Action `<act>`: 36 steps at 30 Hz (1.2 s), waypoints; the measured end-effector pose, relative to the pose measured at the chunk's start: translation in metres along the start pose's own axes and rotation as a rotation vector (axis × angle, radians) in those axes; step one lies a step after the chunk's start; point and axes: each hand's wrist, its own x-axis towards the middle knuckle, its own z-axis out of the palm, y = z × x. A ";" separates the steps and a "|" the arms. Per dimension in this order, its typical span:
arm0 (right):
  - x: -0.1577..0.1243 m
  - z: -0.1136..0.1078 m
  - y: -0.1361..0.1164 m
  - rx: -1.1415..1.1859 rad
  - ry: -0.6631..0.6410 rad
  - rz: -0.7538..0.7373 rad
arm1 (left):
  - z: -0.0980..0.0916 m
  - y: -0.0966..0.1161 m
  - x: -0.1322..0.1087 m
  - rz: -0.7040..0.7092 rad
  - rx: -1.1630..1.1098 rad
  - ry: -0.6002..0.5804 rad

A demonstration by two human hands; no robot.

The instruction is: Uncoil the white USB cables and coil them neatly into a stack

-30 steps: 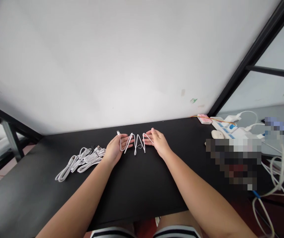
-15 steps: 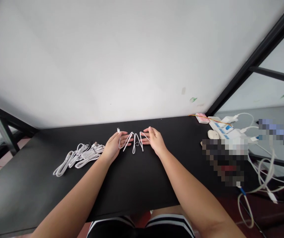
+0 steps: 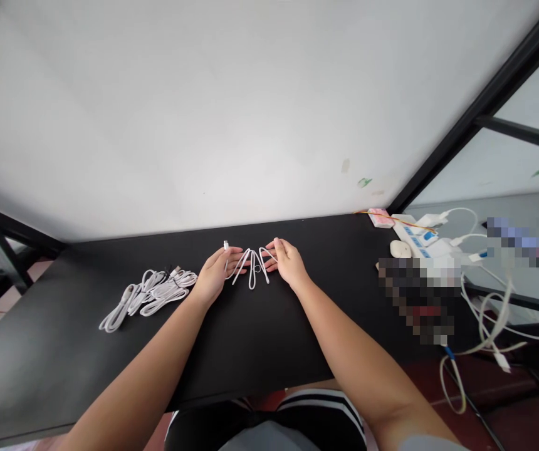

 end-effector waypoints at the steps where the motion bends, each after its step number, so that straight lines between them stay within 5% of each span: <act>1: 0.000 0.001 0.000 -0.002 0.001 -0.007 | 0.000 0.000 0.000 0.000 -0.001 0.002; 17: -0.002 -0.005 0.004 -0.221 0.025 -0.156 | 0.003 0.002 0.000 0.038 0.103 0.020; 29: 0.001 -0.002 0.006 -0.150 0.076 -0.068 | -0.004 -0.005 0.000 0.169 0.436 0.043; 36: -0.005 0.010 -0.010 0.016 0.074 0.036 | -0.006 -0.003 0.003 0.130 0.490 -0.014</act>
